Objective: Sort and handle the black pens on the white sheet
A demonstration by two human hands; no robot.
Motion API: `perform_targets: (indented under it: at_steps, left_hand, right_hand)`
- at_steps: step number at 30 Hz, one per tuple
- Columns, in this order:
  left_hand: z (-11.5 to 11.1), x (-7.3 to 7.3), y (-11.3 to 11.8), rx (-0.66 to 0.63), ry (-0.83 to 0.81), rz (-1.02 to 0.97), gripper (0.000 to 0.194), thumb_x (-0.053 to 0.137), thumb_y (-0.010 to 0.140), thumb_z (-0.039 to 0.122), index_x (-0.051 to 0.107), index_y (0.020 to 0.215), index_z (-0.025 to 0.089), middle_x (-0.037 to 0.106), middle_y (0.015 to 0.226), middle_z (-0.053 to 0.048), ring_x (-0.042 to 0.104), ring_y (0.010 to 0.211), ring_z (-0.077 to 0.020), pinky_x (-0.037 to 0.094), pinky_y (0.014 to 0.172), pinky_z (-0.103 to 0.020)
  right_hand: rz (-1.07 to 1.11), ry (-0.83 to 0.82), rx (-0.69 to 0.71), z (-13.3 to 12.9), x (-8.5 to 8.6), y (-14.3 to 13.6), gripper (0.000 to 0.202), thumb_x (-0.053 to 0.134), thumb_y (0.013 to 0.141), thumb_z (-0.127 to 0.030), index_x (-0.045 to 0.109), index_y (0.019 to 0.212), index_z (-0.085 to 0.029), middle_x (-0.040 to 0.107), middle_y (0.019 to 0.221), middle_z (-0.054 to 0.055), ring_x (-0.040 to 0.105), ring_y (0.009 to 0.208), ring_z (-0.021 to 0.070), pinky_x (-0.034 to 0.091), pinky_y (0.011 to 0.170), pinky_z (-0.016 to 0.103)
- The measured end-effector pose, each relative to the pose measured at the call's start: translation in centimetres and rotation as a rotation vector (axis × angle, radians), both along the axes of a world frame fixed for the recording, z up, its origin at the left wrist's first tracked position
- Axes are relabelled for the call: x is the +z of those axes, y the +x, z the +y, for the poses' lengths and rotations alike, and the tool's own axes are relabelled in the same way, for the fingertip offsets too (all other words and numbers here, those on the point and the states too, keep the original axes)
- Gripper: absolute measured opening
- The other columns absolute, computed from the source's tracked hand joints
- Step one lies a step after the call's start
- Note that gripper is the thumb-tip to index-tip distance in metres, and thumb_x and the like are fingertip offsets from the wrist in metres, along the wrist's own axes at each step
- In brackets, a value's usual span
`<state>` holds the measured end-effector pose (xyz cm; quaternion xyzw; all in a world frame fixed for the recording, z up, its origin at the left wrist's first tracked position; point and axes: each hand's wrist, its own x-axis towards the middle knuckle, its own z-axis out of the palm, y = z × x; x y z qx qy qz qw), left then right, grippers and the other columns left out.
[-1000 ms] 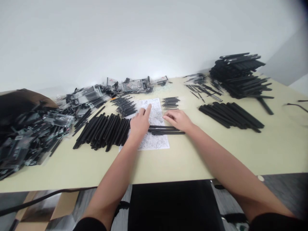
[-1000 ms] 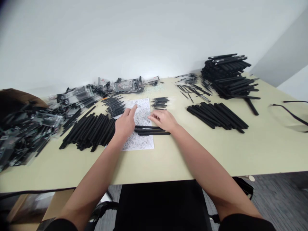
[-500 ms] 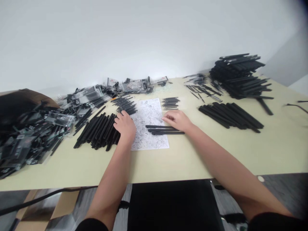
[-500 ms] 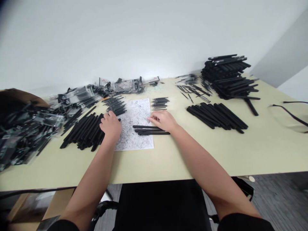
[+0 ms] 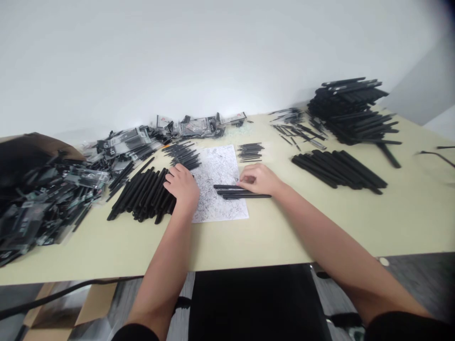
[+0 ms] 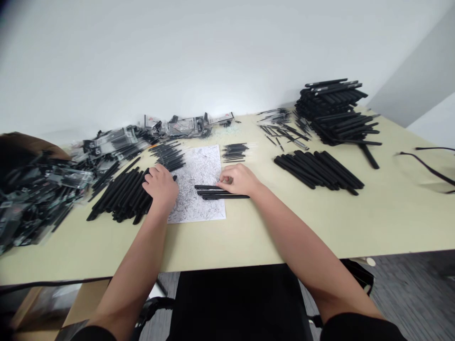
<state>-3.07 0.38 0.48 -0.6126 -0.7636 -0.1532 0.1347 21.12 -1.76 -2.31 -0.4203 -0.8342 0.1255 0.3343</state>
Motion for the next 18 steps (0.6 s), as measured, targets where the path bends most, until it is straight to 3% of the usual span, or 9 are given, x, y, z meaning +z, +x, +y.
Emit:
perform_targets:
  at_steps: [6,11,14,18]
  left_hand:
    - [-0.3,0.3,0.2,-0.007,-0.052,0.021,0.028,0.031,0.088,0.011,0.051,0.109,0.012,0.056,0.113,-0.024,0.054,0.1,-0.034,0.047,0.078,-0.049]
    - [-0.7,0.7,0.6,-0.088,-0.05,0.071,0.029,0.031,0.088,0.009,0.054,0.105,0.015,0.058,0.109,-0.019,0.053,0.099,-0.0326,0.045,0.078,-0.047]
    - [-0.8,0.9,1.2,-0.26,-0.05,0.087,0.031,0.031,0.089,0.01,0.056,0.108,0.018,0.059,0.111,-0.016,0.054,0.102,-0.0322,0.043,0.081,-0.046]
    - [-0.9,0.7,2.2,-0.613,-0.11,0.087,0.029,0.036,0.091,0.013,0.058,0.11,0.02,0.061,0.113,-0.012,0.055,0.105,-0.0295,0.04,0.086,-0.044]
  right_hand:
    - [-0.022,0.007,0.066,-0.1,0.4,-0.1,0.023,0.065,0.082,-0.036,0.072,0.069,-0.019,0.068,0.072,0.002,0.059,0.061,0.0116,0.043,0.065,0.028]
    - [-0.064,-0.005,0.067,-0.2,0.7,0.0,0.019,0.066,0.082,-0.035,0.076,0.074,-0.02,0.069,0.075,0.002,0.058,0.061,0.011,0.039,0.066,0.029]
    - [-0.08,-0.026,0.068,-0.2,0.7,0.0,0.019,0.065,0.083,-0.035,0.076,0.077,-0.021,0.07,0.079,0.002,0.059,0.064,0.0116,0.037,0.067,0.029]
    - [-0.099,-0.063,0.056,-0.3,0.6,-0.1,0.019,0.064,0.086,-0.034,0.075,0.074,-0.022,0.07,0.078,0.001,0.059,0.066,0.0118,0.034,0.072,0.031]
